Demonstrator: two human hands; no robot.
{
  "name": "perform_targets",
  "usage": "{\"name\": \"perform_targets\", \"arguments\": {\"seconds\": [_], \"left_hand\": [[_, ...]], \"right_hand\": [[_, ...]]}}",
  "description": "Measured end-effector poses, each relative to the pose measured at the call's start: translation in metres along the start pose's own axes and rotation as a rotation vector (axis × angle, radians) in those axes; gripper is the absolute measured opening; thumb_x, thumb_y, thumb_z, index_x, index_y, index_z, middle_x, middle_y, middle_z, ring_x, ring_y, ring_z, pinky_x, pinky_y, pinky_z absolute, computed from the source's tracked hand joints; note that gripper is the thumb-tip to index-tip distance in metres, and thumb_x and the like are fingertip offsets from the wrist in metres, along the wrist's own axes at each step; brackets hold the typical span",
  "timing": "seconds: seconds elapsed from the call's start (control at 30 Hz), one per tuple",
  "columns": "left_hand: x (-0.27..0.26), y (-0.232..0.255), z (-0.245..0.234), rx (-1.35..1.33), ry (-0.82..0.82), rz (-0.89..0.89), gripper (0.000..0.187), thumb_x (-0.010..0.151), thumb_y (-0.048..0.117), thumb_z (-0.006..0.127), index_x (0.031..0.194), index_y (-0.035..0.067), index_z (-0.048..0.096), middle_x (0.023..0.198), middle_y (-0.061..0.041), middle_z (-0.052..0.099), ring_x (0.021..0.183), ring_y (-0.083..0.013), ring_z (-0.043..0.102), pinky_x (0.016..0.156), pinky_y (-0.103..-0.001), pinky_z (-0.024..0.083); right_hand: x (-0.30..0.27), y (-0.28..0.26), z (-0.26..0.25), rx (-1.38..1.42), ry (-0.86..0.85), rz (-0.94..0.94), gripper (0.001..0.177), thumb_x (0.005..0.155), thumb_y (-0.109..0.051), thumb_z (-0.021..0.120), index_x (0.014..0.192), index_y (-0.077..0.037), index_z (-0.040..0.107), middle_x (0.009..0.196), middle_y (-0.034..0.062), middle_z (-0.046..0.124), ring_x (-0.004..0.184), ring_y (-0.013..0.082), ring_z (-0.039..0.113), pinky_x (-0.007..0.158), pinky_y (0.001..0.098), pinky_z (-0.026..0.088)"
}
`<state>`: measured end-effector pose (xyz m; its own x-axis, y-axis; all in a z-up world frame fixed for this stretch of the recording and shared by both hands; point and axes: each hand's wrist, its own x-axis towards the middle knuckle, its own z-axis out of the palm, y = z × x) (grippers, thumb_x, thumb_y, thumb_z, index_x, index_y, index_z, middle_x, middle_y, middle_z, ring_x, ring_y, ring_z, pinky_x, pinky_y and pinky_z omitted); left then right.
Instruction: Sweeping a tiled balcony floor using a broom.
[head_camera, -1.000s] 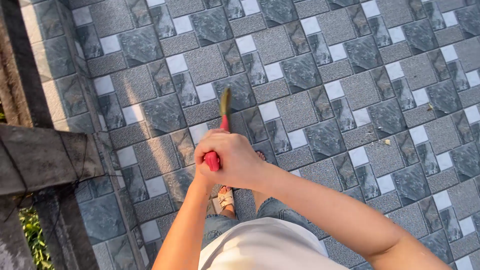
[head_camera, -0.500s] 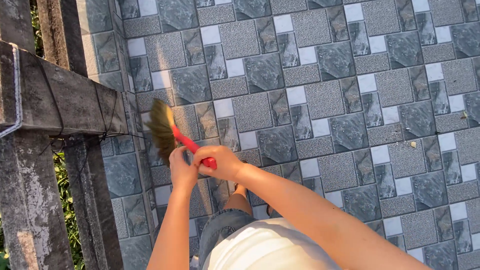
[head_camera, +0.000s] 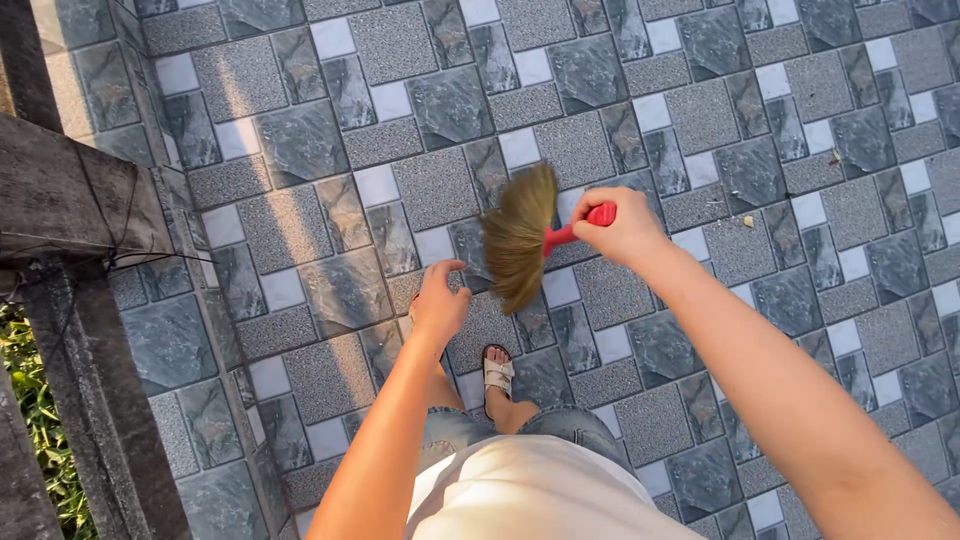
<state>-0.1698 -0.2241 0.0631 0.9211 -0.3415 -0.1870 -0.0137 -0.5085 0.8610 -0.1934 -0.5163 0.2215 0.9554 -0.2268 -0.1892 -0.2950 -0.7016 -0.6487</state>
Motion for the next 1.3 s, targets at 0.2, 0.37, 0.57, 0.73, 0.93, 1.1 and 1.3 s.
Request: {"name": "perform_targets", "arguments": {"seconds": [0.2, 0.37, 0.57, 0.73, 0.93, 1.1, 1.3], "left_hand": [[-0.055, 0.001, 0.045, -0.024, -0.033, -0.047, 0.044, 0.079, 0.006, 0.069, 0.123, 0.008, 0.063, 0.132, -0.016, 0.059, 0.126, -0.0358, 0.057, 0.105, -0.040, 0.046], [-0.085, 0.017, 0.033, -0.064, -0.020, -0.113, 0.043, 0.080, 0.008, 0.069, 0.123, 0.009, 0.063, 0.132, -0.015, 0.059, 0.124, -0.0344, 0.058, 0.103, -0.040, 0.047], [-0.098, 0.008, 0.006, -0.084, 0.095, -0.002, 0.045, 0.078, 0.007, 0.068, 0.123, 0.007, 0.064, 0.132, -0.016, 0.060, 0.129, -0.0336, 0.055, 0.106, -0.039, 0.045], [-0.134, -0.030, -0.049, -0.127, 0.164, -0.074, 0.045, 0.079, 0.009, 0.064, 0.124, 0.008, 0.063, 0.132, -0.013, 0.060, 0.126, -0.0302, 0.058, 0.099, -0.038, 0.051], [-0.213, -0.115, -0.136, -0.042, 0.410, -0.157, 0.043, 0.080, 0.007, 0.066, 0.123, 0.007, 0.065, 0.127, -0.015, 0.064, 0.121, -0.0318, 0.061, 0.104, -0.039, 0.048], [-0.272, -0.155, -0.175, 0.028, 0.512, -0.320, 0.044, 0.079, 0.010, 0.068, 0.122, 0.007, 0.065, 0.123, -0.014, 0.064, 0.112, -0.0299, 0.062, 0.097, -0.039, 0.050], [-0.287, -0.175, -0.175, -0.005, 0.472, -0.317, 0.040, 0.080, 0.010, 0.069, 0.120, 0.007, 0.067, 0.118, -0.014, 0.065, 0.109, -0.0305, 0.062, 0.098, -0.039, 0.050]], "right_hand": [[-0.043, 0.040, 0.012, -0.170, 0.192, -0.004, 0.010, 0.076, -0.017, 0.075, 0.083, -0.010, 0.075, 0.078, 0.0125, 0.073, 0.075, 0.0304, 0.072, 0.070, 0.0385, 0.056], [-0.079, -0.048, 0.031, -0.176, 0.148, -0.189, 0.010, 0.075, -0.017, 0.076, 0.083, -0.012, 0.074, 0.077, 0.0093, 0.072, 0.072, 0.0310, 0.071, 0.065, 0.0404, 0.055], [-0.108, -0.147, 0.034, 0.026, 0.063, -0.332, 0.009, 0.077, -0.011, 0.073, 0.085, -0.009, 0.073, 0.075, 0.0073, 0.073, 0.070, 0.0211, 0.072, 0.065, 0.0329, 0.055], [-0.128, -0.191, 0.096, 0.352, -0.020, -0.450, 0.013, 0.079, -0.003, 0.068, 0.090, -0.004, 0.075, 0.083, 0.0048, 0.075, 0.077, 0.0111, 0.071, 0.069, 0.0271, 0.056], [-0.159, -0.235, 0.224, 0.655, -0.247, -0.603, 0.014, 0.081, 0.002, 0.064, 0.093, -0.002, 0.069, 0.096, 0.0052, 0.076, 0.091, 0.0123, 0.071, 0.084, 0.0268, 0.057], [-0.168, -0.213, 0.349, 0.709, -0.425, -0.659, 0.011, 0.082, 0.001, 0.069, 0.093, -0.002, 0.069, 0.100, 0.0076, 0.074, 0.101, 0.0178, 0.072, 0.094, 0.0320, 0.056], [-0.179, -0.220, 0.330, 0.253, -0.466, -0.361, 0.014, 0.077, -0.007, 0.075, 0.091, -0.006, 0.073, 0.090, 0.0059, 0.073, 0.082, 0.0181, 0.068, 0.078, 0.0333, 0.055]]}}
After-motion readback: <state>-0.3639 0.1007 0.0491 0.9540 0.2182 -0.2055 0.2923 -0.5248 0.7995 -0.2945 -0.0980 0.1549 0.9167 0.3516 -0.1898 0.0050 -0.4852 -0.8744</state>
